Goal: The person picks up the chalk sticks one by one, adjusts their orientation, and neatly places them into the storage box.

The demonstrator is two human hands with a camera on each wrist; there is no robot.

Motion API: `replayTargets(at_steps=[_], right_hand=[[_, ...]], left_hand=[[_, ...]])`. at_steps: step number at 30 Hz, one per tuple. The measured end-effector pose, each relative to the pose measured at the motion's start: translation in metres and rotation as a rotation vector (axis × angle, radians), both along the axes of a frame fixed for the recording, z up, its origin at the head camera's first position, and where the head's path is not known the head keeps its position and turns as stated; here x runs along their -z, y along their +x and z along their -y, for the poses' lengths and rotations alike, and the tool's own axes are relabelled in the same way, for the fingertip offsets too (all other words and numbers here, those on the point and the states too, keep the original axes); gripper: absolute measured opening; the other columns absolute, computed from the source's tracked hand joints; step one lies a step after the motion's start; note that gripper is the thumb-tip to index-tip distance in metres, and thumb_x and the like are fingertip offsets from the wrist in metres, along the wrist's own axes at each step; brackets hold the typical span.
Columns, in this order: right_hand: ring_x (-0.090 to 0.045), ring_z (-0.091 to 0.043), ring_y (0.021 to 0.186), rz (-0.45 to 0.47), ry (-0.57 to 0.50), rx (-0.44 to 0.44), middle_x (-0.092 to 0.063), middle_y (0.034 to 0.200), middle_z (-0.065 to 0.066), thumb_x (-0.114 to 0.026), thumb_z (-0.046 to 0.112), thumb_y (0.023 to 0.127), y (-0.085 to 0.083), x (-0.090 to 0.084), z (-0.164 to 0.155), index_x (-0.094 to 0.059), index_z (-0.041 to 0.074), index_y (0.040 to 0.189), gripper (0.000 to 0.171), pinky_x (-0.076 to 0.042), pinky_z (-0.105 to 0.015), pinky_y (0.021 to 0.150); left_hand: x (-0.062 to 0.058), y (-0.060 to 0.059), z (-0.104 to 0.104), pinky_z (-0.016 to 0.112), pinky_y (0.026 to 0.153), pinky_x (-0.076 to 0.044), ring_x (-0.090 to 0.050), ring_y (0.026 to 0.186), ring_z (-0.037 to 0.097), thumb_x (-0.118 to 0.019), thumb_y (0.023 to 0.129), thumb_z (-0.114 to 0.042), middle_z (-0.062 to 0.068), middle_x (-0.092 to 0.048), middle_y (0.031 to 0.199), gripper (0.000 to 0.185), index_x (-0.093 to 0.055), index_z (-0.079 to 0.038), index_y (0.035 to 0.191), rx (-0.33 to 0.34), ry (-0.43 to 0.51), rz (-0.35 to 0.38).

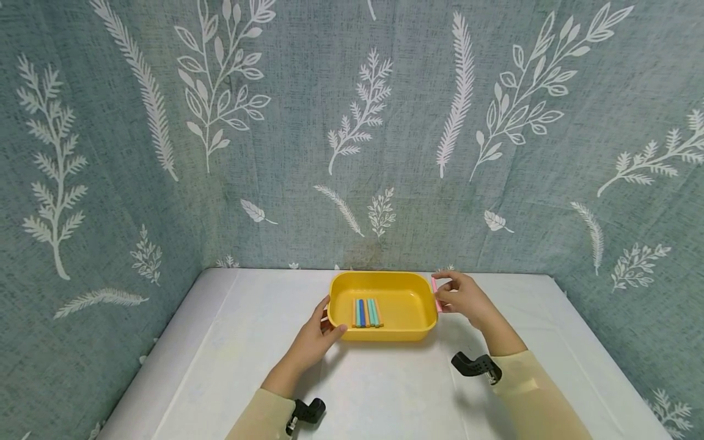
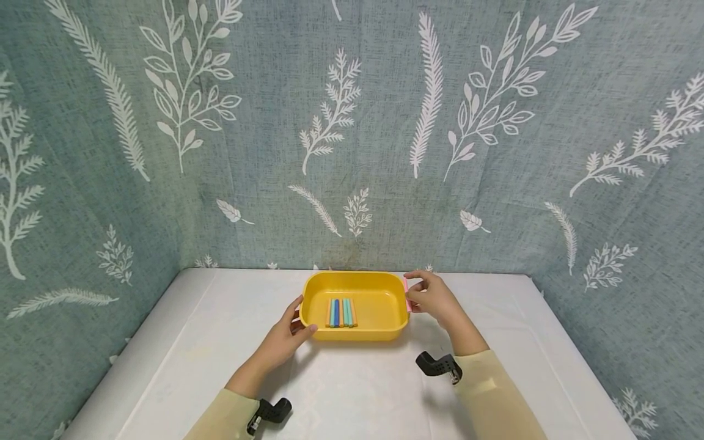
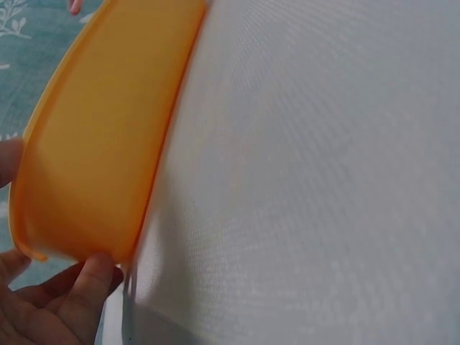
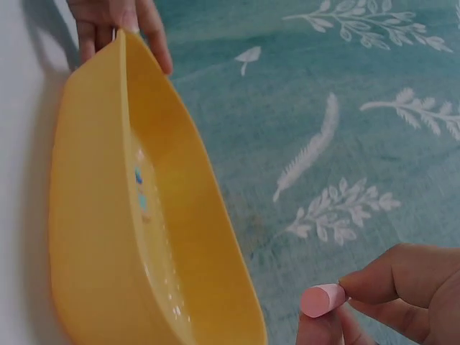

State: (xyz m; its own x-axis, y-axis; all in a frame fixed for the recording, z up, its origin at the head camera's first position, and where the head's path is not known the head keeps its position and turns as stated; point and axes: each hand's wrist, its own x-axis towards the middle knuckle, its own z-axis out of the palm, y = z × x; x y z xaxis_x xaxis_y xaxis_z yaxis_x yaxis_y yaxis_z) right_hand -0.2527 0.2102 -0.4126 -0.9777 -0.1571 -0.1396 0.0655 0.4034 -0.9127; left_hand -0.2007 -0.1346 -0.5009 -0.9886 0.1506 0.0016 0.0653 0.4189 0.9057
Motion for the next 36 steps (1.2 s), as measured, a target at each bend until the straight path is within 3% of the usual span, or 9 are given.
replayTargets(at_steps=[8, 18, 24, 30, 36], right_hand=[[-0.065, -0.022, 0.079, -0.011, -0.040, 0.020, -0.054, 0.100, -0.016, -0.064, 0.000, 0.093, -0.003, 0.001, 0.019, -0.050, -0.002, 0.141, 0.049, -0.062, -0.035, 0.073], [-0.064, -0.023, 0.079, 0.010, -0.044, 0.030, -0.056, 0.098, -0.016, -0.065, -0.003, 0.093, -0.009, 0.011, 0.051, -0.053, 0.002, 0.139, 0.048, -0.061, -0.043, 0.078], [-0.065, -0.023, 0.075, 0.046, -0.025, 0.019, -0.060, 0.097, -0.015, -0.066, 0.000, 0.094, -0.018, 0.024, 0.069, -0.055, 0.005, 0.138, 0.045, -0.062, -0.040, 0.074], [-0.063, -0.024, 0.072, 0.060, -0.068, -0.024, -0.061, 0.092, -0.017, -0.064, -0.003, 0.093, -0.024, 0.039, 0.080, -0.054, -0.001, 0.138, 0.046, -0.062, -0.042, 0.072], [-0.062, -0.022, 0.072, 0.092, -0.027, -0.005, -0.062, 0.091, -0.015, -0.066, -0.001, 0.091, -0.029, 0.052, 0.089, -0.057, 0.001, 0.133, 0.044, -0.061, -0.034, 0.064]], left_hand=[[0.000, 0.000, -0.001, 0.046, 0.105, -0.047, -0.050, 0.134, 0.036, -0.066, 0.098, -0.035, 0.023, -0.039, 0.153, 0.083, -0.015, -0.019, 0.162, 0.002, 0.006, -0.009], [-0.002, 0.001, -0.001, 0.047, 0.106, -0.047, -0.050, 0.133, 0.036, -0.066, 0.098, -0.037, 0.023, -0.038, 0.154, 0.083, -0.016, -0.019, 0.162, -0.005, 0.003, 0.001], [-0.003, 0.001, -0.001, 0.047, 0.106, -0.047, -0.050, 0.133, 0.037, -0.066, 0.098, -0.035, 0.023, -0.039, 0.153, 0.083, -0.016, -0.017, 0.162, -0.010, -0.004, -0.002], [-0.002, 0.001, -0.002, 0.047, 0.106, -0.046, -0.049, 0.134, 0.037, -0.067, 0.098, -0.035, 0.024, -0.039, 0.153, 0.083, -0.016, -0.018, 0.162, -0.021, -0.017, 0.009], [0.000, 0.000, -0.001, 0.047, 0.106, -0.046, -0.050, 0.133, 0.037, -0.067, 0.098, -0.035, 0.024, -0.039, 0.153, 0.083, -0.016, -0.017, 0.162, -0.015, -0.008, 0.003]])
